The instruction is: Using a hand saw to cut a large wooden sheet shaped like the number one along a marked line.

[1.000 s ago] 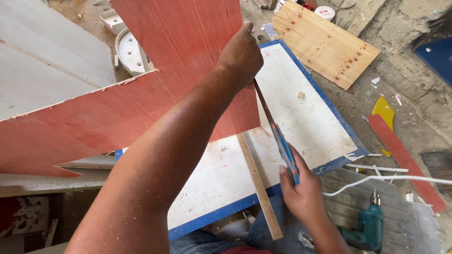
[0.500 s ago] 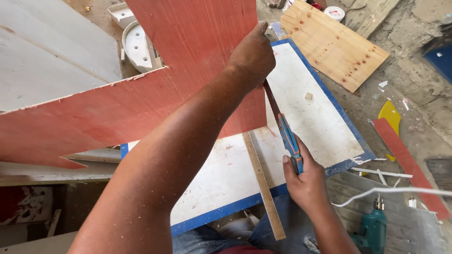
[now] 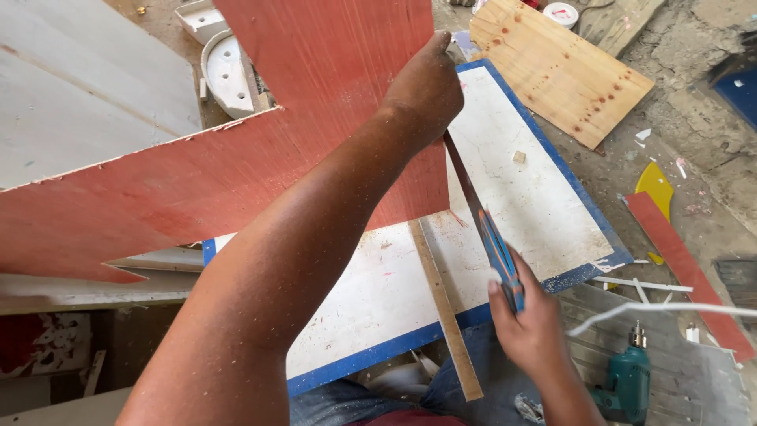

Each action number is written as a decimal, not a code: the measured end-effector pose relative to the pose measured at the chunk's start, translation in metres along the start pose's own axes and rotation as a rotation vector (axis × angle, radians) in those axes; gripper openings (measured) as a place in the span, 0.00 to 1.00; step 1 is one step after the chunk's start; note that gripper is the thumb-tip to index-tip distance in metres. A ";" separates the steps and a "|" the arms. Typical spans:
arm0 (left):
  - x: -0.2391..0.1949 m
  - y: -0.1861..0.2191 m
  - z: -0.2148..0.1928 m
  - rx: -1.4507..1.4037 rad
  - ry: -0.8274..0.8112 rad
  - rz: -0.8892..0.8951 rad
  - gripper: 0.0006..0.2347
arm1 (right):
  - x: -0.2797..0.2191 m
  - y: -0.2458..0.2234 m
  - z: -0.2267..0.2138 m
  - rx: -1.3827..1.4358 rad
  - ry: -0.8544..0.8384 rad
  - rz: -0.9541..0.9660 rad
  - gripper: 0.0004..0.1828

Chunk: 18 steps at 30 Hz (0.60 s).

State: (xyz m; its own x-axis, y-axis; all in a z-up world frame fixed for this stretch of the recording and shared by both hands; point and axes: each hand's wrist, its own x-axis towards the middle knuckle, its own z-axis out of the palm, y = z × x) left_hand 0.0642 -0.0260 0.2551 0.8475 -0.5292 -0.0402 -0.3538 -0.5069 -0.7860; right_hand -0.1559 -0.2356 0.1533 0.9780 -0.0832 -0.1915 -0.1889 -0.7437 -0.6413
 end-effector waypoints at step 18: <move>-0.002 -0.001 0.008 0.028 0.019 -0.015 0.06 | -0.004 0.012 0.006 0.003 0.035 -0.037 0.37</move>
State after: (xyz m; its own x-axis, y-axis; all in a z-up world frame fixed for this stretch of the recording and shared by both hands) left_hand 0.0660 -0.0194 0.2512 0.8451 -0.5344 -0.0165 -0.3296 -0.4963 -0.8032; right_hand -0.1625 -0.2398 0.1418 0.9868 -0.0792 -0.1412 -0.1527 -0.7446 -0.6499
